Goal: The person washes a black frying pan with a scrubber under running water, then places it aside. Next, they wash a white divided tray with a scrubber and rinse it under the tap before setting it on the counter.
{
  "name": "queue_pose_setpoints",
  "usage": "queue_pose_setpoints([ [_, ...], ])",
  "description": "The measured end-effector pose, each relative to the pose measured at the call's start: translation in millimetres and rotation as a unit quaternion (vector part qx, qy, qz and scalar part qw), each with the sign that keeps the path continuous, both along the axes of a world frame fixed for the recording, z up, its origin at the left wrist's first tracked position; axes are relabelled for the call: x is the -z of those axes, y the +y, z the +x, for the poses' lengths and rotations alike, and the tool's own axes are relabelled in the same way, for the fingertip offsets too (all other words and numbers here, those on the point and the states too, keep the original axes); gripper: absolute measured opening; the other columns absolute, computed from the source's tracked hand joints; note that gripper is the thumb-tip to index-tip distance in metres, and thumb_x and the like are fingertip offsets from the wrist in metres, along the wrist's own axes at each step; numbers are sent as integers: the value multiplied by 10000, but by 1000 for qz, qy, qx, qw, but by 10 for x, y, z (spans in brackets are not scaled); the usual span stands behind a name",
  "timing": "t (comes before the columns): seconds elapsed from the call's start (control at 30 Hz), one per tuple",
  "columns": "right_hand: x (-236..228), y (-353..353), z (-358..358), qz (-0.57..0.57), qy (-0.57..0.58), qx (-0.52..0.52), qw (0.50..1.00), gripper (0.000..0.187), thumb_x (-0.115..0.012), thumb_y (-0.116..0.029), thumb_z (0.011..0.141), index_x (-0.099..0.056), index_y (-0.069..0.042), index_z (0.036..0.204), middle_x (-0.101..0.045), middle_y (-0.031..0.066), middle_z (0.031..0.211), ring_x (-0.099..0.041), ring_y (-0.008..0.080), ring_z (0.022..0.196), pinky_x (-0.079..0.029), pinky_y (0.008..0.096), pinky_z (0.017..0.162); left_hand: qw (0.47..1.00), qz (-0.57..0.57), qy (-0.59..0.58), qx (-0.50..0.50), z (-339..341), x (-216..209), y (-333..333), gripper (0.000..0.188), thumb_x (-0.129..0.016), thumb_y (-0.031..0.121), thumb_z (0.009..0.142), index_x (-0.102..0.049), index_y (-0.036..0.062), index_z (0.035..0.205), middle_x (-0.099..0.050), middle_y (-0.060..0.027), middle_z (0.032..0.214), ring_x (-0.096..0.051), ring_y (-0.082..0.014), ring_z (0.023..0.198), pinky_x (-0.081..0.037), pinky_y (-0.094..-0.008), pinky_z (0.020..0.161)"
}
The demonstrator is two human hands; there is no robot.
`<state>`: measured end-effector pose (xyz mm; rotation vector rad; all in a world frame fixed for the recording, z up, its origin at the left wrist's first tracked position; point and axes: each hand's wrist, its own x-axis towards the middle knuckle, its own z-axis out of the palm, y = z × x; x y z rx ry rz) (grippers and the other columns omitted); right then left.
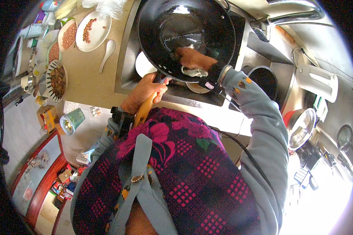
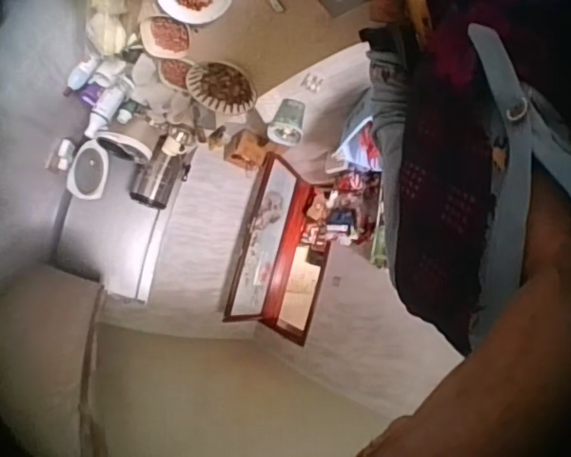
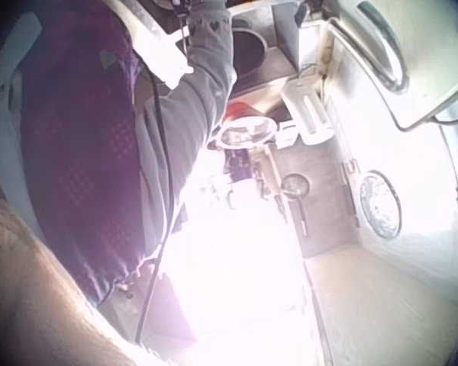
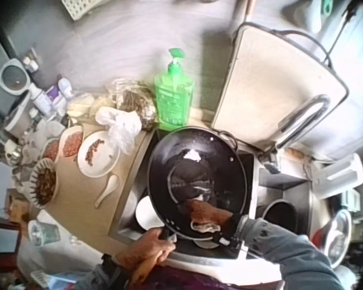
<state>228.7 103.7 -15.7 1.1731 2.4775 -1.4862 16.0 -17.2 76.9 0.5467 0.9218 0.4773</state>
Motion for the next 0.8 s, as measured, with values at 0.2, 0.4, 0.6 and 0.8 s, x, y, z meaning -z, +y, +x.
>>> queue_pose_setpoints([
  [0.2, -340, 174, -537, -163, 113, 76, 977, 287, -556, -107, 777, -614, -5, 1039, -637, 129, 801, -638, 234, 744, -519, 382, 666, 1000, 0, 10, 27, 3, -4, 23, 193, -582, 142, 796, -473, 56, 930, -461, -7, 602, -442, -118, 413, -348, -254, 414],
  [0.4, -233, 892, -825, -108, 163, 232, 953, 299, -608, -101, 857, -564, -13, 1140, -612, 85, 941, -614, 170, 750, -546, 277, 649, 999, 4, 40, 18, 17, 12, -3, 195, -591, 147, 802, -477, 56, 931, -475, -20, 594, -449, -136, 397, -350, -277, 404],
  [0.6, 83, 1374, -729, 69, 92, 497, 860, 288, -638, -81, 728, -598, 19, 995, -646, 190, 960, -633, 314, 875, -503, 417, 794, 998, -7, 57, 15, 28, -59, 1, 137, -584, 118, 813, -491, 50, 887, -486, -27, 578, -461, -137, 420, -354, -276, 429],
  [0.8, 92, 1349, -831, 143, 101, 518, 837, 317, -570, -20, 690, -548, 17, 1004, -608, 245, 973, -591, 357, 960, -452, 406, 890, 999, -3, 37, 6, 27, -171, 25, 132, -577, 70, 784, -462, 57, 846, -459, -12, 605, -445, -126, 432, -358, -278, 430],
])
